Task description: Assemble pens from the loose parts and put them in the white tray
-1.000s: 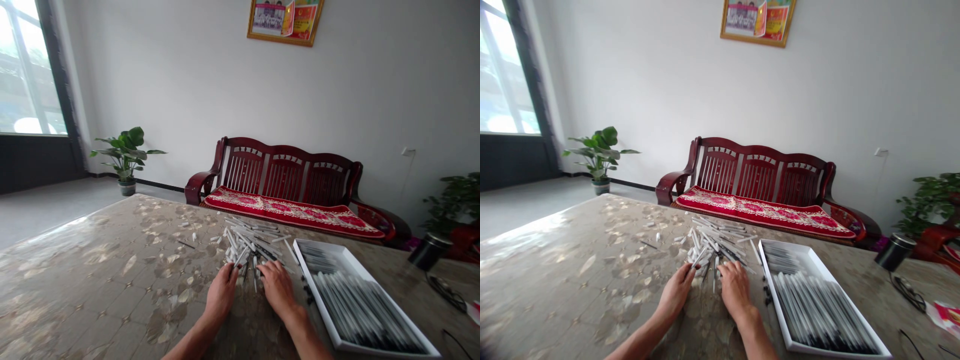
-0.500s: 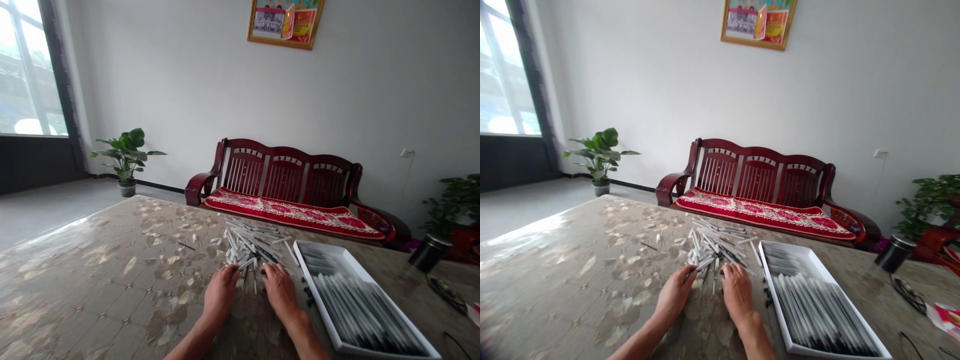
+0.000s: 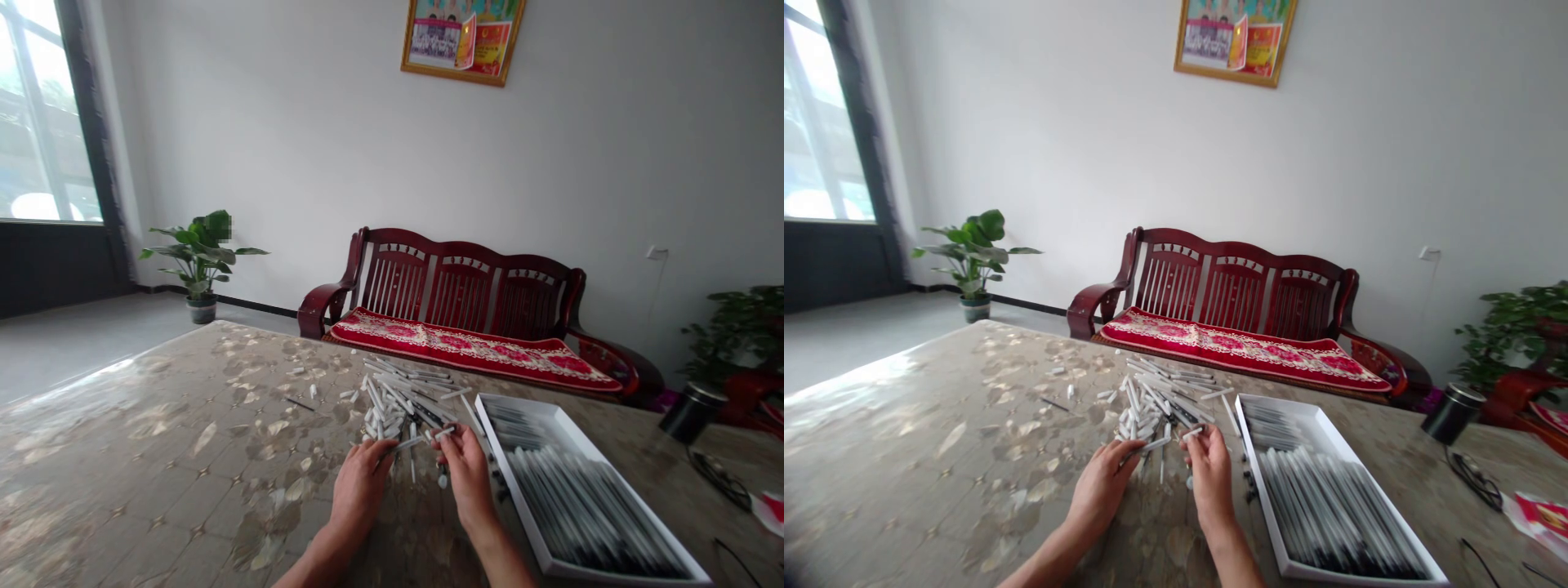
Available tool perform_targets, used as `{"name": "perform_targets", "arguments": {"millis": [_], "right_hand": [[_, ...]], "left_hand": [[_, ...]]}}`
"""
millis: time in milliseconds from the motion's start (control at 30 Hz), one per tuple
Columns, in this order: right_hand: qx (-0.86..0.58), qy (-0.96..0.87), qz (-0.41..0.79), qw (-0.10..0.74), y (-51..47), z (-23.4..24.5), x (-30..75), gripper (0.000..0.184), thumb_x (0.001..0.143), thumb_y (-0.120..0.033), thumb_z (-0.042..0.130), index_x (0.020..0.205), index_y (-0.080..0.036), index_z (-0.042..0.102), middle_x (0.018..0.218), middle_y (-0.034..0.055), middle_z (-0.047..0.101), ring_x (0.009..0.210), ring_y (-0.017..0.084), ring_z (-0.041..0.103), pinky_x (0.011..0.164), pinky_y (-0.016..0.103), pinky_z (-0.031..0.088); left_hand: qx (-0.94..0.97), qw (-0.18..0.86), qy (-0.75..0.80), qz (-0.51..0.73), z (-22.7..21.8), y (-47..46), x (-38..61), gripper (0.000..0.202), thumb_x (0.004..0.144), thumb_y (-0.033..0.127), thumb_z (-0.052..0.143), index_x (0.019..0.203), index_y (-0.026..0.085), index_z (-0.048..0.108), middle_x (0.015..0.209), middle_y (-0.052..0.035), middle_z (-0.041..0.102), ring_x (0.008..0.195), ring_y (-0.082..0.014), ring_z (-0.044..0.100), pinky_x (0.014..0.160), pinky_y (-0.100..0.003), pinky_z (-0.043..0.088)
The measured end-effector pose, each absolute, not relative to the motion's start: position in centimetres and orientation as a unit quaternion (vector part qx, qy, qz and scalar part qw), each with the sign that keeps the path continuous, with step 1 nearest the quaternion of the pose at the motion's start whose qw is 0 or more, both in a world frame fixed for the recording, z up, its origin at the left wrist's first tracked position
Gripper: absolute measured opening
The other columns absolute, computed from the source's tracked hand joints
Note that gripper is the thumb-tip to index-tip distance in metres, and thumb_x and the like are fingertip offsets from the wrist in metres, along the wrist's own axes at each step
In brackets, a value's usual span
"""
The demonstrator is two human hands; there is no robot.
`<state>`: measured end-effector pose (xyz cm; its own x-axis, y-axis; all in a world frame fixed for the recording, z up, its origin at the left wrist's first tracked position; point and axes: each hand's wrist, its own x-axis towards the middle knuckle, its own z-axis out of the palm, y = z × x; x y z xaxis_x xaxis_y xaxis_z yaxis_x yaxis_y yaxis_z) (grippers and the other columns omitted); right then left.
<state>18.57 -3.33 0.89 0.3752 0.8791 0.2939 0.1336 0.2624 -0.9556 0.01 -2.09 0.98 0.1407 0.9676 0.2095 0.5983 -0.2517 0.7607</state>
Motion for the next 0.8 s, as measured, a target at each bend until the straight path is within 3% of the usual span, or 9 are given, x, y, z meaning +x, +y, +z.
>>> {"name": "perform_targets", "arguments": {"millis": [167, 300, 400, 533, 600, 800], "right_hand": [[-0.508, -0.421, 0.375, 0.651, -4.1, 1.6, 17.7, 0.043, 0.073, -0.056, 0.070, 0.092, -0.019, 0.061, 0.087, 0.0080, 0.073, 0.074, 0.020, 0.069, 0.062, 0.027, 0.053], [-0.516, -0.430, 0.373, 0.640, -4.0, 1.1, 17.5, 0.043, 0.076, -0.058, 0.066, 0.094, -0.020, 0.060, 0.092, 0.0077, 0.073, 0.076, 0.020, 0.070, 0.061, 0.027, 0.054], [-0.557, -0.479, 0.298, 0.609, -3.6, 0.6, 18.2, 0.043, 0.079, -0.057, 0.060, 0.100, -0.020, 0.061, 0.088, 0.0073, 0.072, 0.071, 0.021, 0.069, 0.055, 0.028, 0.053], [-0.579, -0.610, 0.118, 0.528, -3.5, 0.2, 19.5, 0.030, 0.088, -0.041, 0.050, 0.106, -0.023, 0.067, 0.102, 0.0084, 0.072, 0.091, 0.022, 0.068, 0.080, 0.034, 0.054], [-0.588, -0.637, 0.064, 0.495, -3.5, 0.1, 19.9, 0.029, 0.089, -0.035, 0.049, 0.110, -0.024, 0.067, 0.103, 0.0076, 0.072, 0.094, 0.022, 0.067, 0.085, 0.035, 0.052], [-0.581, -0.680, -0.020, 0.448, -3.7, 0.1, 19.9, 0.022, 0.091, -0.023, 0.050, 0.098, -0.023, 0.071, 0.097, 0.0077, 0.071, 0.093, 0.022, 0.067, 0.085, 0.034, 0.052]], "left_hand": [[0.697, 0.284, 0.546, 0.367, 0.7, -2.0, 0.2, 0.028, 0.086, 0.029, 0.053, 0.105, 0.030, 0.074, 0.099, -0.0029, 0.073, 0.100, -0.0227, 0.061, 0.088, -0.028, 0.042], [0.691, 0.296, 0.543, 0.374, 0.6, -1.9, 0.2, 0.027, 0.085, 0.030, 0.054, 0.102, 0.031, 0.075, 0.096, -0.0031, 0.073, 0.098, -0.0233, 0.061, 0.088, -0.029, 0.042], [0.689, 0.288, 0.549, 0.374, 0.7, -1.9, 0.1, 0.028, 0.086, 0.031, 0.053, 0.103, 0.031, 0.075, 0.096, -0.0033, 0.073, 0.097, -0.0231, 0.061, 0.088, -0.030, 0.041], [0.693, 0.261, 0.554, 0.380, 1.0, -2.0, 0.0, 0.029, 0.087, 0.033, 0.053, 0.105, 0.031, 0.075, 0.094, -0.0040, 0.072, 0.095, -0.0235, 0.060, 0.087, -0.031, 0.042], [0.700, 0.249, 0.549, 0.383, 1.1, -2.1, 0.0, 0.029, 0.088, 0.033, 0.053, 0.106, 0.031, 0.075, 0.095, -0.0041, 0.071, 0.096, -0.0236, 0.059, 0.087, -0.032, 0.042], [0.720, 0.220, 0.542, 0.373, 1.1, -2.3, 0.0, 0.027, 0.089, 0.033, 0.054, 0.106, 0.033, 0.074, 0.096, -0.0033, 0.071, 0.096, -0.0228, 0.059, 0.086, -0.031, 0.043]]}}
